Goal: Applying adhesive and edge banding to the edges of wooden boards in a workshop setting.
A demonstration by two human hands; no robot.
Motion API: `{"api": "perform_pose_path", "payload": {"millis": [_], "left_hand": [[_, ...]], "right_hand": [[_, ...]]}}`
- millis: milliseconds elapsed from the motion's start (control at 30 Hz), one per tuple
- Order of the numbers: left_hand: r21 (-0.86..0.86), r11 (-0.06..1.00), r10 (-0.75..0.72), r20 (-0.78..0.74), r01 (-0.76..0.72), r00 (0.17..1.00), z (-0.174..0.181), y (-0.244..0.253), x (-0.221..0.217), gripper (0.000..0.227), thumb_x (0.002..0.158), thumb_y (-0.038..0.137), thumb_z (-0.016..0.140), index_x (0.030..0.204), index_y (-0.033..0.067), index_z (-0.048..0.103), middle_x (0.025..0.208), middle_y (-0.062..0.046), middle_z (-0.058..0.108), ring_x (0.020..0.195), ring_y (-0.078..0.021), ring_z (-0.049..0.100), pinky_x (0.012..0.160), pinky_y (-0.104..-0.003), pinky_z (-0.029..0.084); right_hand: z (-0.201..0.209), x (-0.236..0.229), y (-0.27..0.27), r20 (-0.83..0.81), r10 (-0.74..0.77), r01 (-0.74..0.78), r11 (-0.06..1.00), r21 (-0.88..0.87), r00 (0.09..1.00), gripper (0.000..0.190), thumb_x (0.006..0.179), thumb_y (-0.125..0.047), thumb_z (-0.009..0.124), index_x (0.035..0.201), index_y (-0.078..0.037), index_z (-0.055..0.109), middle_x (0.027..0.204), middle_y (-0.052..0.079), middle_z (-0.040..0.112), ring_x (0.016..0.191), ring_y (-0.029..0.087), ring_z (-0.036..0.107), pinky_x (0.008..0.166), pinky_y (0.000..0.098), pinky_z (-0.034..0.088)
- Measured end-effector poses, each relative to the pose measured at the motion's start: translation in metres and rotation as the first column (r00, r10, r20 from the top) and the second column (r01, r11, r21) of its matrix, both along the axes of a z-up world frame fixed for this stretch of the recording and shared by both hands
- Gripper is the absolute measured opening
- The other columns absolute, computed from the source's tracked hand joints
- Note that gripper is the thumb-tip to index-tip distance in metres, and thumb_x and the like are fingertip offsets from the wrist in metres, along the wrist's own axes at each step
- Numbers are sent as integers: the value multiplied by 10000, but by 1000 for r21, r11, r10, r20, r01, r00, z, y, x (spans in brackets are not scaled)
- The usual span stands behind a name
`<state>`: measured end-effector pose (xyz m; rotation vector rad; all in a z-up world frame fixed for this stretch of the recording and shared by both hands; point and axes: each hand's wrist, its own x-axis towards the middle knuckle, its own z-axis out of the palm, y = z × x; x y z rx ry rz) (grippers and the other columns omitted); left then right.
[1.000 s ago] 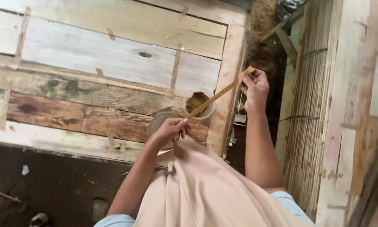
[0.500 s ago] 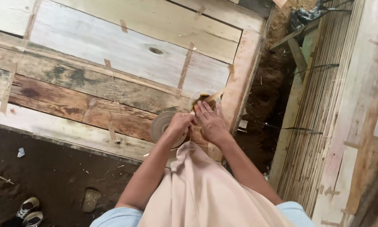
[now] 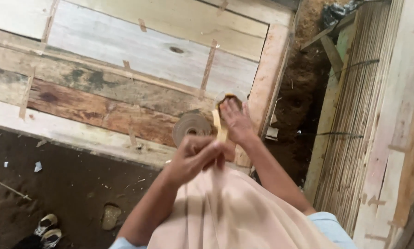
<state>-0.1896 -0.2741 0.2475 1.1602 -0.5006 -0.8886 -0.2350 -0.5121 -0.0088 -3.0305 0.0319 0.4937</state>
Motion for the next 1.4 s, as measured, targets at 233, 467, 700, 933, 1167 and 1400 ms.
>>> {"api": "perform_pose_path", "payload": {"millis": [233, 467, 700, 933, 1167, 1400], "left_hand": [[42, 976, -216, 88, 213, 972, 16, 16, -23, 365, 1052, 227, 569, 756, 86, 730, 481, 5, 524, 466, -61, 395, 473, -201, 392], [181, 815, -579, 215, 551, 787, -61, 30, -72, 245, 1020, 256, 601, 1062, 67, 751, 833, -185, 747, 712, -302, 613, 679, -447, 497], [555, 283, -881, -172, 782, 440, -245, 22, -173, 732, 957, 661, 493, 1593, 398, 243, 1473, -177, 551, 1373, -354, 518, 1215, -479, 353], [849, 394, -918, 344, 353, 198, -272, 3, -143, 353, 884, 489, 563, 950, 221, 784, 873, -78, 773, 864, -317, 759, 762, -487, 614], [358, 914, -349, 934, -192, 81, -267, -24, -128, 596, 956, 336, 594, 1515, 170, 473, 1602, -86, 373, 1422, -420, 300, 1069, -548, 276], [489, 872, -487, 870, -22, 74, -293, -38, -132, 602, 1072, 419, 344, 1617, 163, 325, 1698, -39, 264, 1551, -432, 142, 1189, -660, 82]], "right_hand": [[136, -50, 55, -591, -630, 589, -250, 768, 504, 648, 994, -654, 492, 1371, -135, 584, 1334, 175, 660, 1182, 341, 651, 964, 522, 521], [128, -79, 31, -654, -643, 251, -609, 752, 398, 447, 949, -235, 719, 1352, -143, 547, 1066, 174, 753, 665, 261, 757, 576, 403, 659], [160, -161, 40, -579, -779, 197, -544, 815, 242, 222, 1002, -198, 677, 1215, -137, 663, 804, 54, 644, 549, 118, 539, 453, 223, 486], [51, -227, 75, -482, -875, 377, -429, 821, 53, 113, 973, -199, 702, 999, -91, 682, 739, 102, 656, 446, 106, 501, 336, 221, 418], [-5, -243, 105, -557, -830, 515, -470, 717, 18, 165, 938, -222, 697, 943, -57, 701, 677, 128, 674, 375, 115, 511, 287, 235, 411], [-14, -248, 100, -654, -752, 565, -578, 589, -88, 197, 919, -210, 711, 987, -26, 691, 721, 182, 713, 362, 129, 541, 284, 248, 453]]}}
